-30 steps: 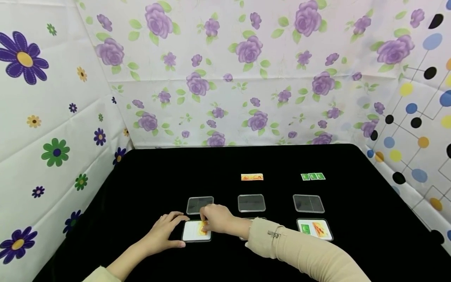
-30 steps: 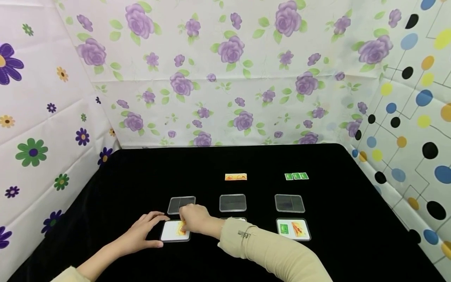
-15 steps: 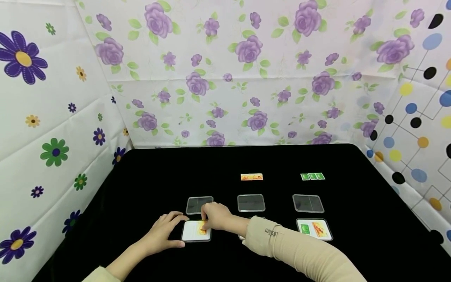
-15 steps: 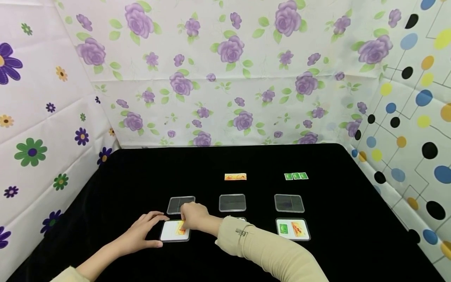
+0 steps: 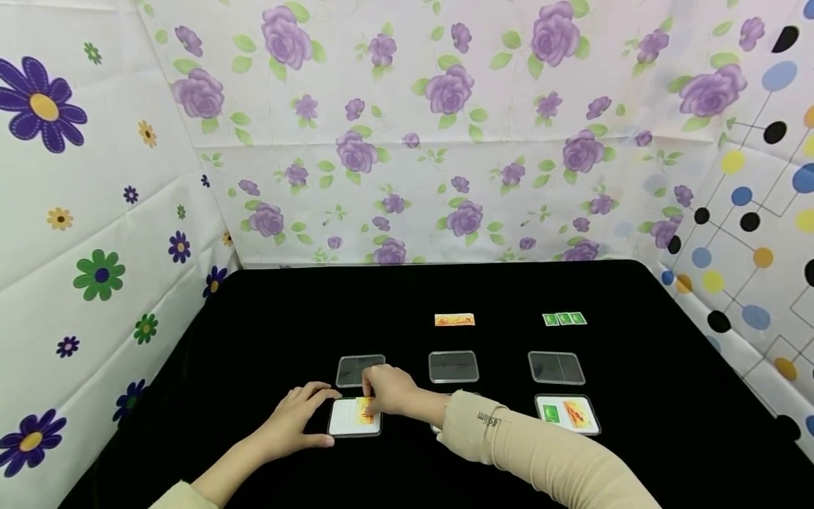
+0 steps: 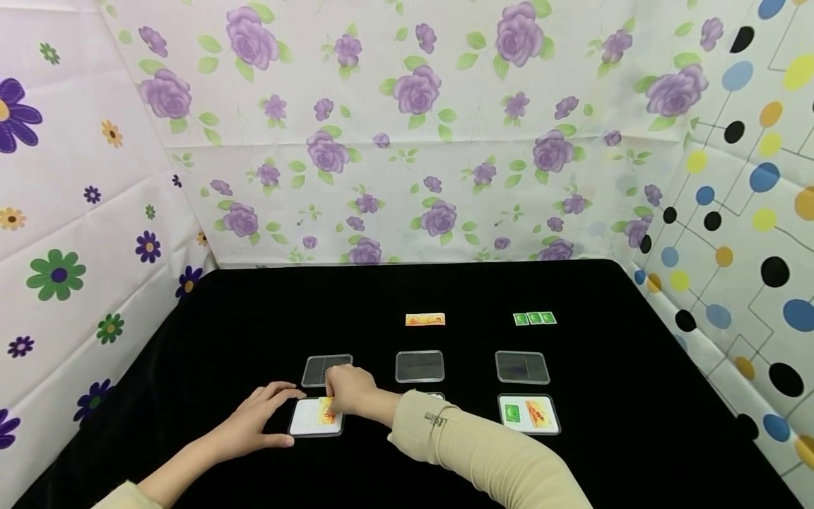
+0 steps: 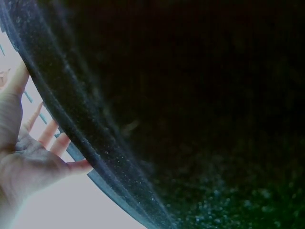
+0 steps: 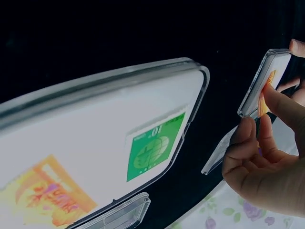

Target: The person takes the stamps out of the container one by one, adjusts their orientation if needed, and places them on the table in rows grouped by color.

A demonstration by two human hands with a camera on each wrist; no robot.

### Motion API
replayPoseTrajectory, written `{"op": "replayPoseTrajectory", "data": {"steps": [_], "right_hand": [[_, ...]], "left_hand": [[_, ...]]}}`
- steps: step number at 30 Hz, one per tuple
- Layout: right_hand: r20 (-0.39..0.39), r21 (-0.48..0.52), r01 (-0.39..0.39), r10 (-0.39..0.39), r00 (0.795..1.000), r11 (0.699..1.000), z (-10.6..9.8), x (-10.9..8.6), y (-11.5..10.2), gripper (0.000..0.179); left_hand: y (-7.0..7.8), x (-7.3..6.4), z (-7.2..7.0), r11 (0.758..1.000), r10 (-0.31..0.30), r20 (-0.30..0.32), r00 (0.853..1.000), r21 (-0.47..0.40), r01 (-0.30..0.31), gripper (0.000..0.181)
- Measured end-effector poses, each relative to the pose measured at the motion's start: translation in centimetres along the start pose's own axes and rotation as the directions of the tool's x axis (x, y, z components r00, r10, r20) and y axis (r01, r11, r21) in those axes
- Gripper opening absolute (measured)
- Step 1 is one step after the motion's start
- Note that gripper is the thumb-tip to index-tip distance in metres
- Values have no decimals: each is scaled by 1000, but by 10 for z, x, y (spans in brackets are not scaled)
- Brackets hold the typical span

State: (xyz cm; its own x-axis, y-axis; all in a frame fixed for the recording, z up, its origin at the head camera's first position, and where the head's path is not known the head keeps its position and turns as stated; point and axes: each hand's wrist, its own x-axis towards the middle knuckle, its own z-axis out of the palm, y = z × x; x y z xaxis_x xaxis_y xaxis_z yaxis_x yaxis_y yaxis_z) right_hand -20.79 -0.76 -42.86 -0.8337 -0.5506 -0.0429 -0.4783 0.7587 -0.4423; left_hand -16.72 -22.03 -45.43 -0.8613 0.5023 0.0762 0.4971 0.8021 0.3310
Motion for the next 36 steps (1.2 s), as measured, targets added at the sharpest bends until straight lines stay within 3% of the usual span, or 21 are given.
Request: {"op": "replayPoseTrajectory", "data": {"steps": [17, 24, 30, 36], "right_hand": [[-65, 118, 93, -86, 994, 989, 5, -4, 4, 20], [-52, 230, 165, -157, 986, 959, -1, -7, 10, 13], [-42, 295, 160, -154, 987, 942, -4, -10, 15, 12], [-41, 382, 177, -174, 984, 907, -13, -15, 20, 10]], "left_hand": [[0, 0, 1, 1000, -4, -2, 1000, -1, 4, 67], [-1, 1, 1, 1000, -8, -11, 1000, 13, 8, 67], [-1, 0, 1, 1000, -6, 0, 1000, 4, 6, 67], [-1, 1, 1, 1000, -12, -3, 1000, 9, 12, 67]]}}
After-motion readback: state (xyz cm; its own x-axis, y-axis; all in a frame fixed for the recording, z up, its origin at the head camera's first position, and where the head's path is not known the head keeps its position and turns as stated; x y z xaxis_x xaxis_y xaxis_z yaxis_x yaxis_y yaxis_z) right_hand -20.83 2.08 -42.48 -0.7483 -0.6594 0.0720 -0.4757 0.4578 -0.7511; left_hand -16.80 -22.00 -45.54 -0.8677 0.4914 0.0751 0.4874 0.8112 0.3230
